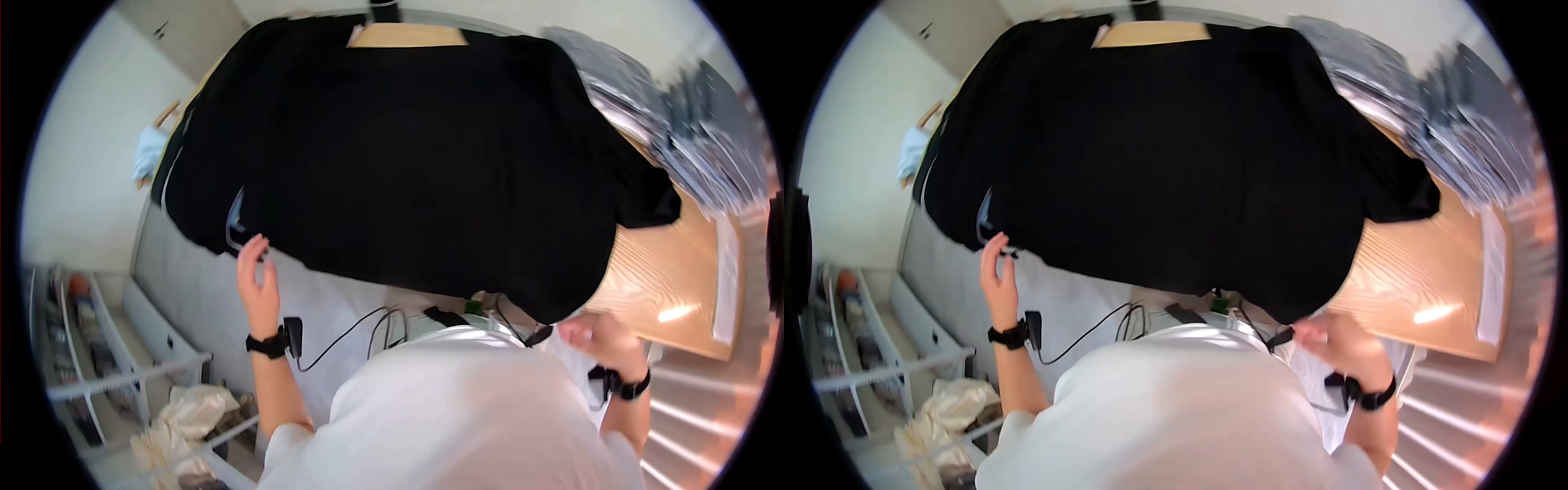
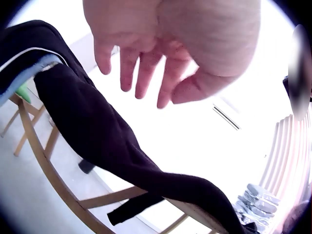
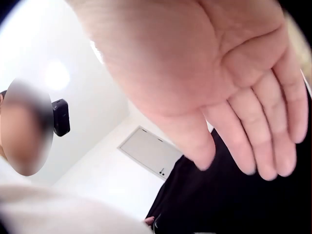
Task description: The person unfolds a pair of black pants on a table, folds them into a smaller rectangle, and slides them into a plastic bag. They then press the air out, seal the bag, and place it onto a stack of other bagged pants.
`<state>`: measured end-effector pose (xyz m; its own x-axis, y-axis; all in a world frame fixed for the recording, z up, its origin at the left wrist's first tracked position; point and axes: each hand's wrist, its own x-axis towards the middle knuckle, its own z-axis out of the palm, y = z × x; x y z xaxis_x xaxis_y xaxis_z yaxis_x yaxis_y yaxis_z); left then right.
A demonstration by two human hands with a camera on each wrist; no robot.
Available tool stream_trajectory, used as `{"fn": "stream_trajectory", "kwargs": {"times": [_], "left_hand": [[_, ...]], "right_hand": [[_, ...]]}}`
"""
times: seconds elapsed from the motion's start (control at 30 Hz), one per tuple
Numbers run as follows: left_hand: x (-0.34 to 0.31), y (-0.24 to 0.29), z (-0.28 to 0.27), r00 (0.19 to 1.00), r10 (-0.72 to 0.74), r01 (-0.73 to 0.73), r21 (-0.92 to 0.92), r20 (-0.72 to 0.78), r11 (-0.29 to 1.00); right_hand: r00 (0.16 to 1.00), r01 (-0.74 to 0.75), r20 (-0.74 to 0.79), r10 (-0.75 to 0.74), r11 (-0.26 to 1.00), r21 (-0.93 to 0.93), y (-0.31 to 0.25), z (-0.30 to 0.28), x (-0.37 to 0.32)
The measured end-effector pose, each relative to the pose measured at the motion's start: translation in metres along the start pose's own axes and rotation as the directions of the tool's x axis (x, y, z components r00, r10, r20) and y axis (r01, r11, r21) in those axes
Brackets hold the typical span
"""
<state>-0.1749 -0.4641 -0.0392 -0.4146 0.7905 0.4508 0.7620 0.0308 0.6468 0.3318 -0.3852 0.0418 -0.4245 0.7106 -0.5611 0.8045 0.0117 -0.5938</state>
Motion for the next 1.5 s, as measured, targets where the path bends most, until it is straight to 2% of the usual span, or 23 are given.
{"fn": "stream_trajectory", "kwargs": {"times": [0.07,0.13,0.27,0.3,0.4,0.47,0.53,0.6,0.67,0.73,0.8,0.87,0.93,1.0,1.07,1.1,1.13,1.2,1.27,1.33,1.4,1.47,1.5], "left_hand": [[-0.001,-0.052,-0.004,0.941,-0.275,0.238,-0.194,-0.198,0.952],[0.005,-0.097,-0.006,0.884,-0.405,0.334,-0.289,-0.233,0.897],[0.020,-0.126,-0.002,0.728,-0.683,0.603,-0.535,0.065,0.592],[0.019,-0.131,0.001,0.728,-0.684,0.595,-0.544,0.051,0.592],[0.024,-0.156,0.018,0.756,-0.591,0.530,-0.793,0.281,0.300],[0.025,-0.160,0.025,0.728,-0.605,0.544,-0.809,0.323,0.223],[0.029,-0.147,0.022,0.732,-0.590,0.556,-0.798,0.340,0.231],[0.032,-0.112,0.009,0.732,-0.598,0.573,-0.769,0.326,0.282],[0.031,-0.107,-0.004,0.778,-0.548,0.529,-0.792,0.308,0.305],[0.029,-0.086,-0.025,0.861,-0.449,0.399,-0.866,0.241,0.301],[0.015,-0.073,-0.039,0.859,-0.436,0.409,-0.873,0.269,0.267],[-0.001,-0.077,-0.045,0.874,-0.304,0.469,-0.823,0.380,0.319],[-0.019,-0.091,-0.044,0.767,-0.388,0.634,-0.697,0.511,0.335],[-0.034,-0.102,-0.040,0.733,-0.398,0.673,-0.674,0.551,0.306],[-0.032,-0.076,-0.039,0.779,-0.430,0.601,-0.738,0.456,0.305],[-0.034,-0.066,-0.037,0.813,-0.472,0.516,-0.798,0.342,0.312],[-0.041,-0.079,-0.041,0.795,-0.527,0.484,-0.837,0.300,0.254],[-0.042,-0.087,-0.046,0.705,-0.669,0.444,-0.882,0.234,0.159],[-0.046,-0.114,-0.053,0.683,-0.686,0.500,-0.845,0.250,0.190],[-0.043,-0.116,-0.048,0.675,-0.695,0.540,-0.809,0.249,0.234],[-0.038,-0.090,-0.047,0.680,-0.722,0.522,-0.777,0.128,0.353],[-0.034,-0.065,-0.054,0.754,-0.643,0.463,-0.800,0.130,0.381],[-0.034,-0.068,-0.058,0.764,-0.633,0.422,-0.839,0.126,0.343]], "right_hand": [[0.990,0.067,-0.129,-0.056,0.994,0.084,0.036,0.042,0.007],[0.944,-0.194,-0.280,0.175,0.980,-0.039,0.067,0.069,0.023],[0.903,0.151,-0.429,-0.024,0.953,0.264,0.082,0.091,0.049],[0.939,0.130,-0.344,0.004,0.922,0.365,0.082,0.091,0.051],[0.962,0.173,-0.273,0.000,0.774,0.609,0.071,0.097,0.055],[0.922,0.296,-0.377,-0.087,0.786,0.543,0.064,0.100,0.057],[0.920,0.153,-0.380,0.093,0.808,0.569,0.054,0.094,0.051],[0.910,0.236,-0.415,0.013,0.805,0.544,0.052,0.083,0.041],[0.791,0.280,-0.611,0.021,0.876,0.392,0.042,0.068,0.025],[0.670,0.394,-0.722,0.175,0.740,0.545,0.081,0.054,0.015],[0.678,0.639,-0.716,0.167,0.348,0.686,0.088,0.037,0.003],[0.707,0.658,-0.688,0.161,0.207,0.724,0.091,0.026,-0.004],[0.655,0.669,-0.728,0.201,0.294,0.683,0.090,0.034,0.001],[0.749,0.524,-0.624,0.225,0.375,0.765,0.108,0.044,0.005],[0.714,0.280,-0.690,0.119,0.855,0.437,0.136,0.056,0.007],[0.777,0.417,-0.594,0.206,0.539,0.732,0.094,0.056,0.006],[0.772,0.404,-0.594,0.226,0.546,0.734,0.085,0.055,0.003],[0.786,0.538,-0.595,0.167,0.289,0.792,0.080,0.050,-0.009],[0.823,0.415,-0.517,0.234,0.375,0.829,0.109,0.044,-0.012],[0.794,0.293,-0.560,0.236,0.659,0.693,0.105,0.044,-0.011],[0.818,0.302,-0.522,0.241,0.593,0.747,0.105,0.044,-0.017],[0.750,0.380,-0.642,0.157,0.693,0.613,0.090,0.044,-0.025],[0.795,0.397,-0.575,0.195,0.549,0.735,0.080,0.038,-0.029]]}}
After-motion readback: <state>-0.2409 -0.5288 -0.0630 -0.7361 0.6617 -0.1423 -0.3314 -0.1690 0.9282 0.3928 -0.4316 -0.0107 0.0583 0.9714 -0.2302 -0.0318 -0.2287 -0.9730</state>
